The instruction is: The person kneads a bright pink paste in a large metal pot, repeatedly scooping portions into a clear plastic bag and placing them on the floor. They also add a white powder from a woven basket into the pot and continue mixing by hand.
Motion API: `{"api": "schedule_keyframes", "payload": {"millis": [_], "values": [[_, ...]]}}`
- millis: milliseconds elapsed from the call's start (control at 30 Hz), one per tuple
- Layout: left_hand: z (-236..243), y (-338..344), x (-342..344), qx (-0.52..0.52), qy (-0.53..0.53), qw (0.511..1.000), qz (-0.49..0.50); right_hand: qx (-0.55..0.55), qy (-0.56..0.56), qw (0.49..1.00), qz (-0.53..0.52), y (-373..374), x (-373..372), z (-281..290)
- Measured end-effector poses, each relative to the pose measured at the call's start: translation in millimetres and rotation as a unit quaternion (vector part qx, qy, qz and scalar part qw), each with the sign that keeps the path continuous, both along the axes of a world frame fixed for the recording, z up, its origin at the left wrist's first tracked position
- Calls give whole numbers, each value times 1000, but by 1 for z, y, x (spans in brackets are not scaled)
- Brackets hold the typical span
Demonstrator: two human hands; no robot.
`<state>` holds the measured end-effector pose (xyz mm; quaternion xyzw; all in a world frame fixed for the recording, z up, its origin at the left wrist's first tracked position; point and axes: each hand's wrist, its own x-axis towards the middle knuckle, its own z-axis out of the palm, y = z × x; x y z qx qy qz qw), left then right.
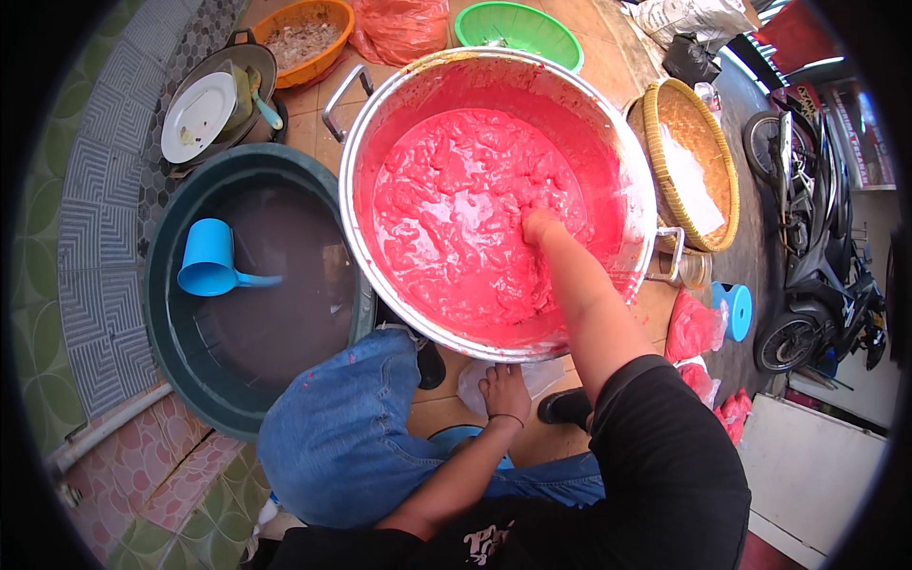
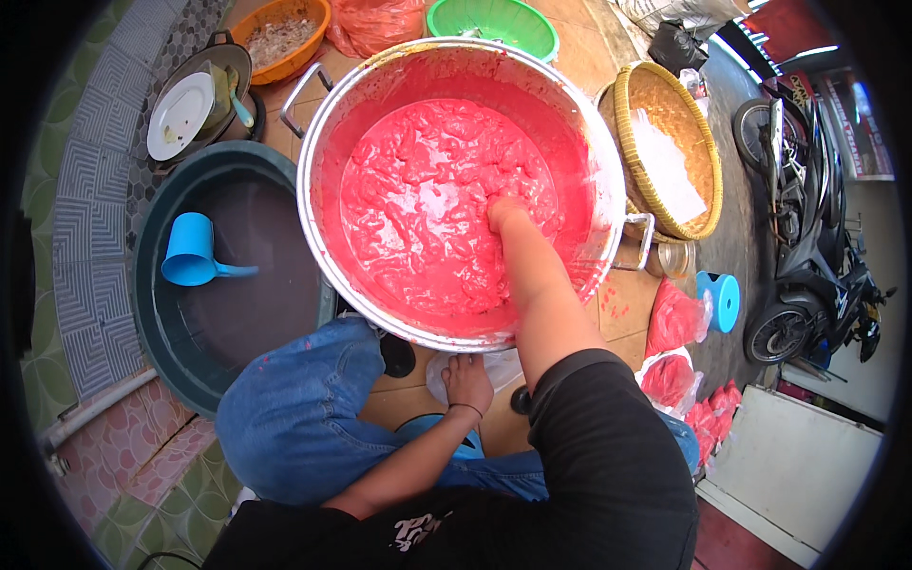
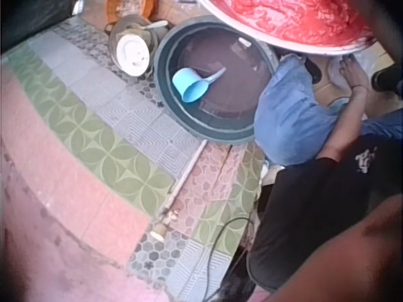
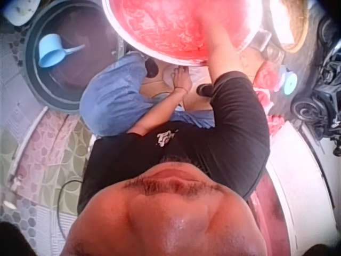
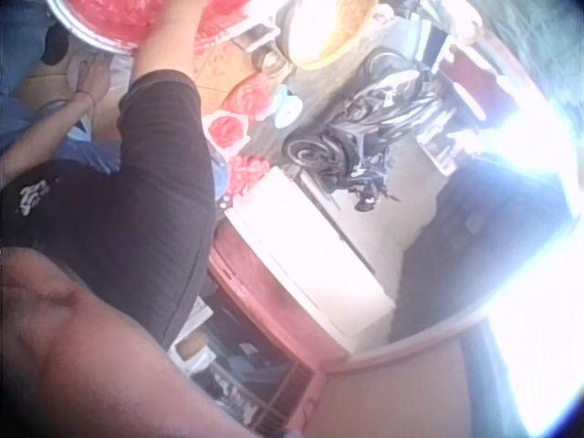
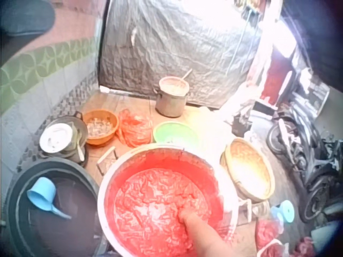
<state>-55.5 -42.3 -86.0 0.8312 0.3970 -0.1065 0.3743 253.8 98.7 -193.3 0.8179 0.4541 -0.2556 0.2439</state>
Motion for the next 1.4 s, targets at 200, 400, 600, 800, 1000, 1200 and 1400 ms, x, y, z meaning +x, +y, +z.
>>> {"api": "schedule_keyframes", "payload": {"millis": [200,400,600,800,1000,1200,1400], "values": [[0,-2,0,-22,13,1000,15,-5,-36,997,-67,16,-23,4],[-2,-8,-3,43,98,994,13,34,-25,989,-140,-8,-36,10],[8,-8,0,-97,81,992,16,-132,108,983,65,-26,6,39],[-7,-15,-5,-125,-22,990,59,24,145,986,-79,-10,-6,135],[2,-25,10,-195,-121,969,97,-50,261,964,28,-34,-27,61],[-2,-16,6,-189,-61,974,111,-144,217,958,121,-4,-82,17],[10,-12,9,-188,1,977,101,-169,269,947,-41,-19,-60,-6]]}}
